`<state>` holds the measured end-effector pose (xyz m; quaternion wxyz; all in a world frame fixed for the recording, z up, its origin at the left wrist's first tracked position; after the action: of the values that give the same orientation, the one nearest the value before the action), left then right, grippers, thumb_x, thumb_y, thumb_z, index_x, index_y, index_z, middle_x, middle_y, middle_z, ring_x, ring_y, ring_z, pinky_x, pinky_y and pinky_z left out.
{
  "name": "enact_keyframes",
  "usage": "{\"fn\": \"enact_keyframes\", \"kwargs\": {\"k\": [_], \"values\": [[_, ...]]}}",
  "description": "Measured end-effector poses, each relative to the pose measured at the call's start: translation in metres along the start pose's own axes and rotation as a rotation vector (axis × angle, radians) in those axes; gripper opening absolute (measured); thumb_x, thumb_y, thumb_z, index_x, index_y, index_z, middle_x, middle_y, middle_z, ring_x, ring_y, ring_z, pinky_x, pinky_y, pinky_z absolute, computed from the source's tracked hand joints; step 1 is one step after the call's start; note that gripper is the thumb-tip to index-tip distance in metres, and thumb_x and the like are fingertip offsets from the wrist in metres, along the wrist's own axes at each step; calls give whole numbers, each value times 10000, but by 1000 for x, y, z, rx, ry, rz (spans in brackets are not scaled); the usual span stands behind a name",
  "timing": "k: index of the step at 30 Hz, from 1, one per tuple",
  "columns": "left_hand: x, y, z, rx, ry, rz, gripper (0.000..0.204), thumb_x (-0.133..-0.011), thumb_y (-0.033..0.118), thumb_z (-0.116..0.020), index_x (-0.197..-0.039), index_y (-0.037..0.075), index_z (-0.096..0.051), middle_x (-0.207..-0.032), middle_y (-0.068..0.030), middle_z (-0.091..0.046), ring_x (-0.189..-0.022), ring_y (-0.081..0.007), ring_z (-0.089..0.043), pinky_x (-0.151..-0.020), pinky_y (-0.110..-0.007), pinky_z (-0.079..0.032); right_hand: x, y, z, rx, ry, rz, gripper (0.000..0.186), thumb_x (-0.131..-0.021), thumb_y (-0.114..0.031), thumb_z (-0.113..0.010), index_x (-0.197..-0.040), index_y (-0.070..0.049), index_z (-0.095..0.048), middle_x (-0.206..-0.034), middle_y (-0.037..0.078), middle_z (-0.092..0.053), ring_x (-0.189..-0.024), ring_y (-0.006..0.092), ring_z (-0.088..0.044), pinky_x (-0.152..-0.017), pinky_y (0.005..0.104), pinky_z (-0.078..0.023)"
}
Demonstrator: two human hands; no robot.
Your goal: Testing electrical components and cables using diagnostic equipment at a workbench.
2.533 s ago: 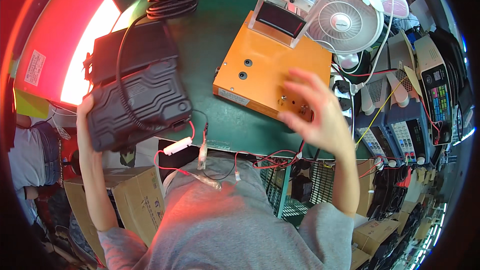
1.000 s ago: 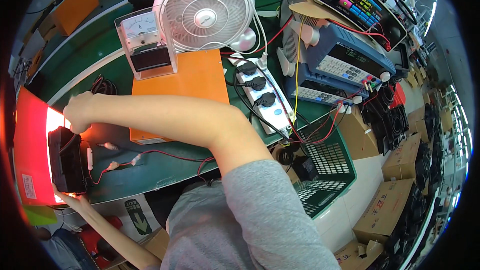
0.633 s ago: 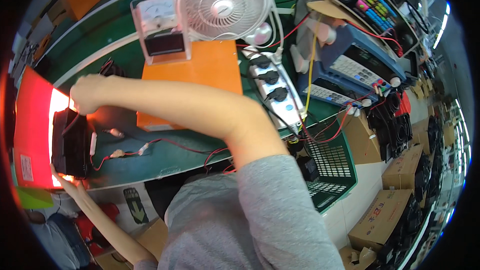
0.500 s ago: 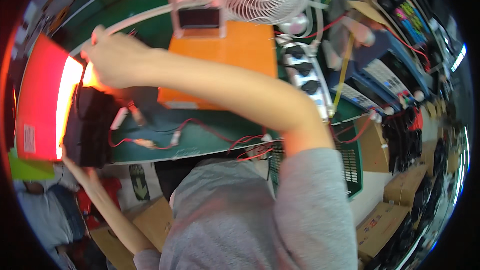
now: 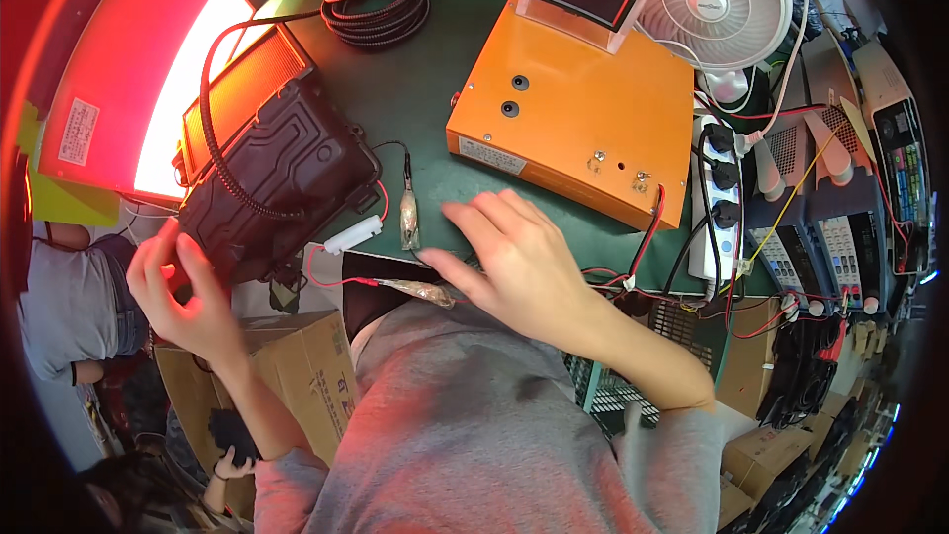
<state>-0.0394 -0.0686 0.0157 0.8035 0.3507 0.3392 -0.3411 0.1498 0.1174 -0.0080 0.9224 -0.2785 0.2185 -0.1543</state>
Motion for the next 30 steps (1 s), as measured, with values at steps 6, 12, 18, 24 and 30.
{"fn": "enact_keyframes", "kwargs": {"k": [6,12,18,24,30], "values": [[18,82,-57,66,-514,-789,324,-685,133,-570,-963,-23,-626,-976,-85,-565,-840,-147,-513,-665,-240,-406,-29,-12,-38,428,20,-16,394,-733,-229,-665,-999,48,-578,-792,96,-550,-785,217,-517,-675,338,-354],[24,95,-92,-180,-407,-962,355,-669,164,-593,-1000,40,-626,-1055,-45,-568,-894,-150,-512,-755,-292,-361,-14,1,-17,213,32,-100,265,-712,-87,-621,-961,2,-598,-767,111,-551,-761,253,-536,-661,365,-397],[22,94,-98,-80,-492,-894,215,-666,190,-600,-856,90,-624,-967,4,-591,-909,-135,-512,-748,-339,-290,-17,3,-10,219,126,-132,130,-724,-101,-642,-828,-42,-589,-722,61,-541,-686,217,-542,-638,339,-390],[22,89,-91,1,-328,-888,71,-629,172,-572,-643,103,-558,-674,-5,-485,-829,-128,-489,-707,-315,-291,-16,5,-11,262,203,10,108,-734,-112,-680,-783,-69,-593,-683,15,-535,-637,175,-534,-600,316,-349],[18,88,-81,-47,-421,-785,255,-653,127,-612,-894,52,-650,-968,-5,-611,-860,-149,-515,-793,-330,-295,-7,8,11,374,200,167,283,-678,-112,-731,-929,-38,-622,-853,50,-612,-757,173,-593,-673,304,-397]]}}
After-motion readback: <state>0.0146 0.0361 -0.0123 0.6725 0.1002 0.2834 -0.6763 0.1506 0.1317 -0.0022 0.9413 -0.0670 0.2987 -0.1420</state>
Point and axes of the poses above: each hand's wrist, its own x-axis away from the middle knuckle, its own z-axis out of the back of the hand, y = z × x, the point moved 3 cm from there along -x, towards the middle knuckle
